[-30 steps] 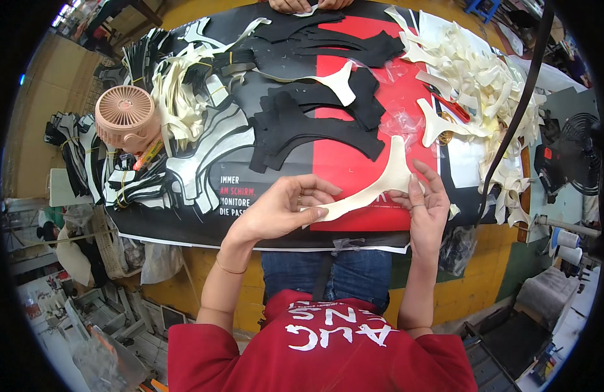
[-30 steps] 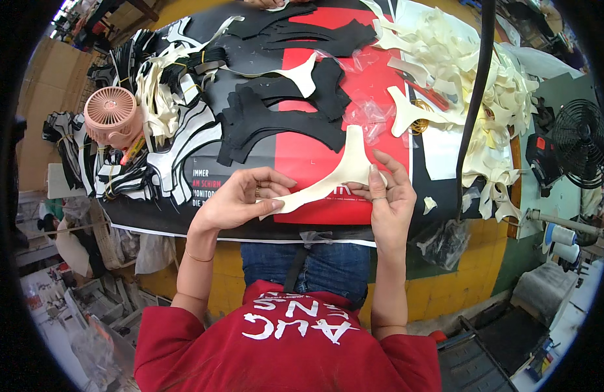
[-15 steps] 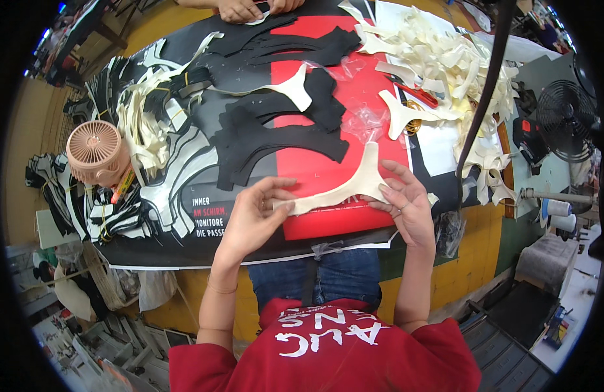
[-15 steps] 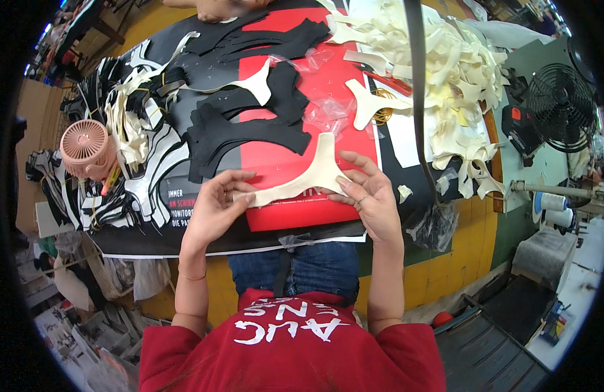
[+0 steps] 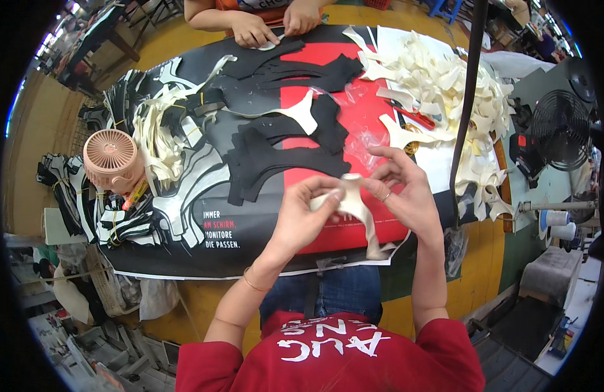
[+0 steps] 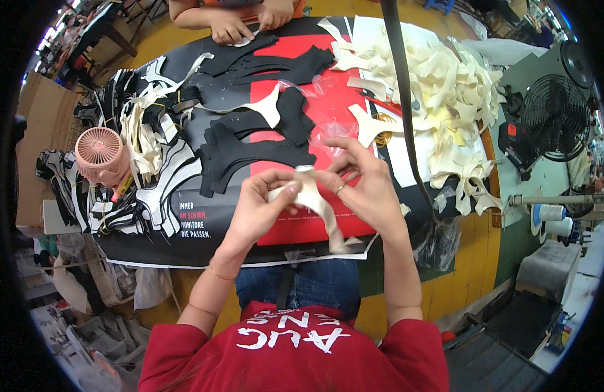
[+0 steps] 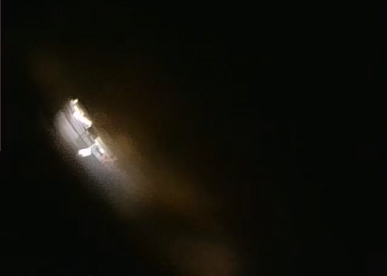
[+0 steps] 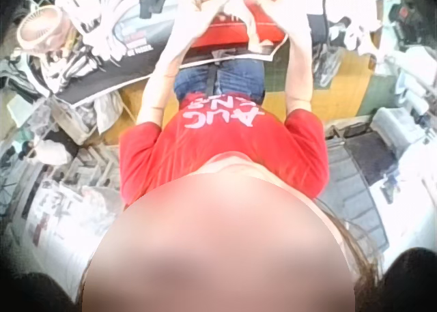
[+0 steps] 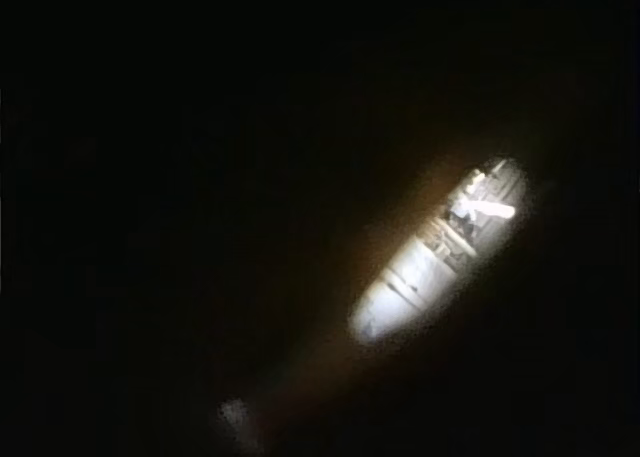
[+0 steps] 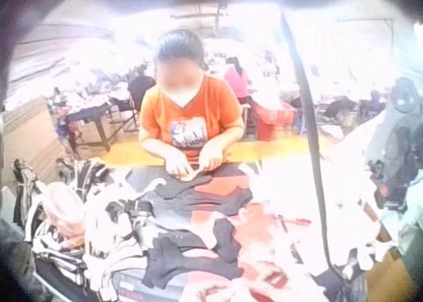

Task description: The person repeatedly peels white backing strips from black and white adhesive pieces on a red and black work surface. They handle each piece one at a time, remove the backing, and place the peeled pieces aside. The task continues throughout the clip without a visible final assembly or destination.

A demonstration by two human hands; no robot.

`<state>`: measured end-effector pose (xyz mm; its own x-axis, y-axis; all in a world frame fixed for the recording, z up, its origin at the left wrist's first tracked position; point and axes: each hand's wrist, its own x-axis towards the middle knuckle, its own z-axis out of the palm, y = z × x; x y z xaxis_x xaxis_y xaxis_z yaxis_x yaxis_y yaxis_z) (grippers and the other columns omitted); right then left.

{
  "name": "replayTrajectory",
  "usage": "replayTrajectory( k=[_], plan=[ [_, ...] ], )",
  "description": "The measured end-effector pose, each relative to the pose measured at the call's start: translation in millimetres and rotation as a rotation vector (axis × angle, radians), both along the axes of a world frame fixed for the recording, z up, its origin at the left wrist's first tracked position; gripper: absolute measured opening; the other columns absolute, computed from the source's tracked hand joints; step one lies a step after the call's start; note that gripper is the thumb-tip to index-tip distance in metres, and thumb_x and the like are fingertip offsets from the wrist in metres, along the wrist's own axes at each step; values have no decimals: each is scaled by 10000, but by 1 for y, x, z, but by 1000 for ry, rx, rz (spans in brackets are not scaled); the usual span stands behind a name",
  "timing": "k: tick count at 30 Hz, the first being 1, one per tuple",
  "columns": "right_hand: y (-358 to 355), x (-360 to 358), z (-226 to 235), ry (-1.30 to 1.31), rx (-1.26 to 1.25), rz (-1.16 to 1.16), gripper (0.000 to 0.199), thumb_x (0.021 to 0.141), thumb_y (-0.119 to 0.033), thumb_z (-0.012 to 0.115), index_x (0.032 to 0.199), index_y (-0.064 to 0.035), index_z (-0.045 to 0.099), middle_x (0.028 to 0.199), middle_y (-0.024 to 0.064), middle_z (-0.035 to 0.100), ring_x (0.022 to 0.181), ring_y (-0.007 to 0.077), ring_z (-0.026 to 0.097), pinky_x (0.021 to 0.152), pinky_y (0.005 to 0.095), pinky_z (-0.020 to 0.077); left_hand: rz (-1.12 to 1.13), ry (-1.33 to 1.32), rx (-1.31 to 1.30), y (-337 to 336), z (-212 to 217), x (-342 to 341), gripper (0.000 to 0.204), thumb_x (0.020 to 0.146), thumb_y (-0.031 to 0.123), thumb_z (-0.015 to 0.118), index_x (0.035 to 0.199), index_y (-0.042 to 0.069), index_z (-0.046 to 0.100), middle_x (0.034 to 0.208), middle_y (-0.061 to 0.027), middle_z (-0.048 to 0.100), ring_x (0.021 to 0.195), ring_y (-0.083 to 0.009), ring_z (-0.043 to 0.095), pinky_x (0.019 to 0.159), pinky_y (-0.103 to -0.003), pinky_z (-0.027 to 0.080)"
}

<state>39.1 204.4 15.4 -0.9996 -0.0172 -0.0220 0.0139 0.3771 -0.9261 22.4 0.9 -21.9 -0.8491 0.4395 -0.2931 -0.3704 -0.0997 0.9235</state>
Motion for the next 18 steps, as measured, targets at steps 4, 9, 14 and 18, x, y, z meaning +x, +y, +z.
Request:
replayTrajectory(
  k=[4, 9, 14, 18],
  plan=[
    [-17, 13, -3, 279, 314, -251, 215, 844, -108, 781, 1016, -7, 702, 801, 56, 668, 676, 108, 576, 607, 258, 445, 302, -63, 162, 11, -17, 4, 177, 978, 75, 633, 1104, -48, 618, 911, -84, 718, 761, -63, 648, 617, -199, 512],
    [-42, 36, -18, 135, 94, -160, 140, 885, -103, 754, 945, 7, 694, 811, 46, 664, 703, 98, 613, 611, 233, 464, 333, 24, 101, 25, -27, 30, 140, 973, 62, 634, 1066, -40, 612, 945, -93, 707, 725, -49, 618, 589, -191, 472],
    [-40, 35, -41, -136, -330, -243, 266, 935, -160, 720, 1081, 52, 653, 912, 62, 692, 790, 94, 646, 699, 228, 520, 391, 121, 37, 25, -28, 36, 187, 973, 28, 612, 1132, -69, 601, 1002, -131, 714, 856, -130, 691, 727, -243, 570],
    [-35, 38, -45, -199, -353, -181, 269, 951, -173, 705, 1087, 55, 665, 903, 41, 686, 784, 76, 622, 694, 219, 509, 346, 183, -10, 26, -28, 37, 245, 971, 8, 605, 1204, -68, 615, 1032, -150, 726, 953, -157, 700, 806, -266, 582]
  ],
)
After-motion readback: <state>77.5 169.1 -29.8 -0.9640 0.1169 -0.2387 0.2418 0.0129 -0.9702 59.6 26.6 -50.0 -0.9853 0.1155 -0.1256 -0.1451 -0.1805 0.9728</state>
